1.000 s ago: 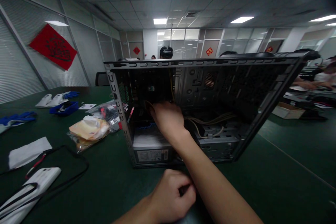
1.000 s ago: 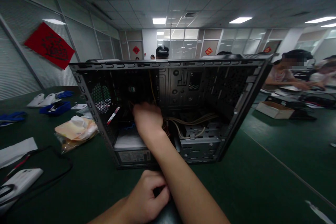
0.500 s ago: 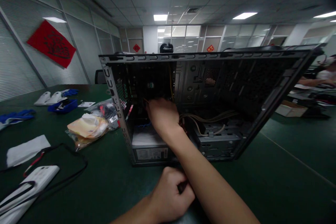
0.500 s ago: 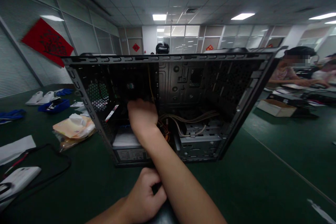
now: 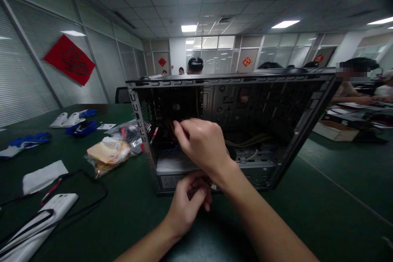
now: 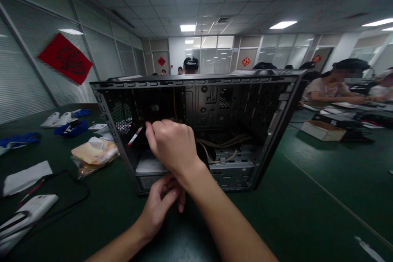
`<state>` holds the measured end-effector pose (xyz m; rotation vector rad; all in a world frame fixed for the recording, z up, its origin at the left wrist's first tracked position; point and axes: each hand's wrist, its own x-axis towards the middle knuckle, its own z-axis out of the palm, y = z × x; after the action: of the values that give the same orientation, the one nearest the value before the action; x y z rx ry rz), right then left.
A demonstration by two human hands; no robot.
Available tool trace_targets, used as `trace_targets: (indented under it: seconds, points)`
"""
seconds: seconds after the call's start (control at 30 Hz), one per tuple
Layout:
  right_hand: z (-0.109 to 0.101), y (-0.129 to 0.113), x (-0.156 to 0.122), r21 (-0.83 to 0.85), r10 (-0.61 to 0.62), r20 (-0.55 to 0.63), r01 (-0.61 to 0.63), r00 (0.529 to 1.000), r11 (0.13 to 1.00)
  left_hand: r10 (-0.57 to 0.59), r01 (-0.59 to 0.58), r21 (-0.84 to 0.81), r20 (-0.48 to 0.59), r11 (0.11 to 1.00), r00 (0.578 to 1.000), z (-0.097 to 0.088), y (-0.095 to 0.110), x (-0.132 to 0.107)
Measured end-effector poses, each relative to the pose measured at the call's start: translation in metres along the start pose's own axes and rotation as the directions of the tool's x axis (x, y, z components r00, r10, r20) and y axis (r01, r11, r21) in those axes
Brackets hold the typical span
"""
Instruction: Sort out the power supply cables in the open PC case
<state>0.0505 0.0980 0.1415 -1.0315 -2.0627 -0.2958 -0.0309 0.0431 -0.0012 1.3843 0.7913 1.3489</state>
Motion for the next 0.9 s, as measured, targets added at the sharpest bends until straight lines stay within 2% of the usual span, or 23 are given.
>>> trace_targets:
  seconds: [0.1,0.2,0.3,0.37,0.5,0.63,0.73,0.8,0.83,0.9]
  points:
    - [-0.006,0.010,-0.038,0.135,-0.189,-0.148,0.209,0.971,0.969,-0.006,0.000,-0.263,-0.019,0.965,1.000,-0.007,0.018,0.007]
    - [0.009,0.029,-0.097,0.213,-0.423,-0.226,0.469,0.877,0.857,-0.090,0.085,-0.473,0.012,0.877,0.996,-0.010,0.034,0.010]
    - [0.035,0.049,-0.151,0.252,-0.547,-0.134,0.562,0.826,0.788,-0.126,0.141,-0.543,0.066,0.827,0.990,-0.011,0.040,0.012]
    - [0.049,0.057,-0.171,0.307,-0.590,-0.045,0.573,0.806,0.760,-0.133,0.128,-0.527,0.028,0.840,0.991,-0.011,0.038,0.013]
    - [0.062,0.053,-0.174,0.364,-0.541,0.062,0.486,0.839,0.795,-0.135,0.125,-0.566,0.025,0.815,0.991,-0.013,0.036,0.014]
    - [0.058,0.047,-0.173,0.398,-0.584,0.126,0.499,0.802,0.770,-0.139,0.152,-0.696,0.075,0.701,0.987,-0.021,0.043,0.017]
    - [0.052,0.049,-0.175,0.408,-0.587,0.151,0.491,0.795,0.770,-0.145,0.185,-0.742,0.120,0.644,0.982,-0.024,0.048,0.017]
    - [0.050,0.051,-0.176,0.399,-0.582,0.165,0.486,0.797,0.778,-0.122,0.216,-0.719,0.180,0.661,0.976,-0.022,0.046,0.015]
    - [0.050,0.052,-0.175,0.395,-0.580,0.179,0.482,0.795,0.782,-0.102,0.226,-0.682,0.218,0.696,0.971,-0.020,0.043,0.012]
    - [0.052,0.054,-0.176,0.391,-0.576,0.214,0.471,0.789,0.790,-0.043,0.195,-0.526,0.288,0.828,0.957,-0.016,0.034,0.008]
